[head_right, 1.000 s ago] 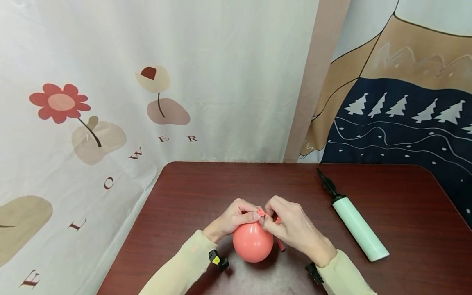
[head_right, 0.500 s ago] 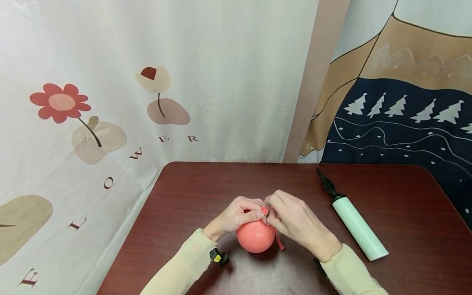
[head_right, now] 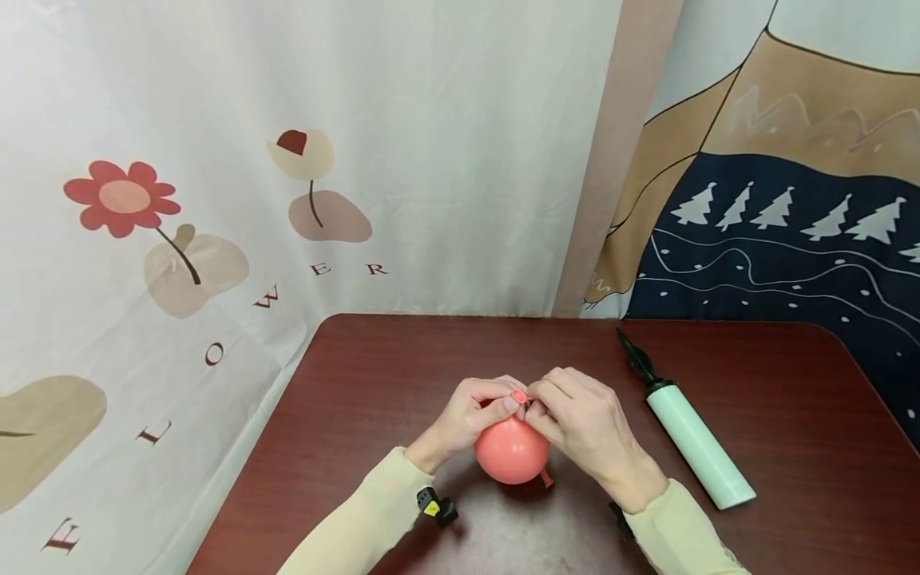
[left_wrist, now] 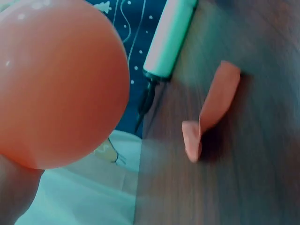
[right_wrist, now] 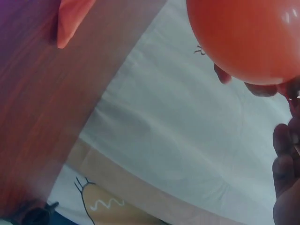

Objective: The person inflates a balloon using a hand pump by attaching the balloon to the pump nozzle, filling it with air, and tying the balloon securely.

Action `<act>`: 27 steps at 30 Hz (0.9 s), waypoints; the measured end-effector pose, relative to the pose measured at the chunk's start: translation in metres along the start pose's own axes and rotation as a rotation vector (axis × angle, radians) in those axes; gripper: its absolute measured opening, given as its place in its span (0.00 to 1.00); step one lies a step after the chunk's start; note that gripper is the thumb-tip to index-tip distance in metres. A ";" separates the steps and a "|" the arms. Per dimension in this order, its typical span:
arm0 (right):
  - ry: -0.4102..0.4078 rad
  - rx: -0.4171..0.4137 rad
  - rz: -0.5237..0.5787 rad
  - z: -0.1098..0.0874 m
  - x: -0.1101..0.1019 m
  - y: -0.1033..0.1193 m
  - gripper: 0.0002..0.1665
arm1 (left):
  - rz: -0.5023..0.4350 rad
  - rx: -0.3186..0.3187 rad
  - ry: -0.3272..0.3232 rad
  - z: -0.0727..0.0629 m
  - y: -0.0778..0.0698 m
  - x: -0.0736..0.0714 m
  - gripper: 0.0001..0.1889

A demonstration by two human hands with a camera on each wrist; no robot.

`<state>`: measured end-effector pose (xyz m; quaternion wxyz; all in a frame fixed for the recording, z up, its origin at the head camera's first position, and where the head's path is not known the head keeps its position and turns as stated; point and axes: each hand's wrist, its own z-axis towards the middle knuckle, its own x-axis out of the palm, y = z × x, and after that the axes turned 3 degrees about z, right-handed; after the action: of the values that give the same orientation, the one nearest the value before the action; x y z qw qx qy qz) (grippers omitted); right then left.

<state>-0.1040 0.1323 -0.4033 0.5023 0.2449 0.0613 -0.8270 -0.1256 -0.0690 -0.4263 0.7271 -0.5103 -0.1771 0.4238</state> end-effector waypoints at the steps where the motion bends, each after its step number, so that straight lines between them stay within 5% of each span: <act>1: -0.014 -0.001 0.002 0.001 0.000 0.000 0.15 | -0.013 -0.001 -0.016 0.000 0.001 0.001 0.06; 7: -0.039 0.054 0.014 -0.001 0.001 0.003 0.15 | -0.106 -0.026 -0.070 -0.002 0.004 0.005 0.10; 16: -0.050 0.120 0.008 -0.006 0.009 0.006 0.14 | -0.174 -0.203 -0.191 -0.008 0.006 0.008 0.25; 27: -0.069 0.212 -0.018 -0.009 0.021 0.009 0.11 | -0.047 -0.168 -0.330 -0.008 0.004 0.009 0.12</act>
<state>-0.1010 0.1145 -0.4199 0.4682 0.2675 -0.0417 -0.8412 -0.1166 -0.0662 -0.4353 0.6527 -0.4885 -0.3405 0.4684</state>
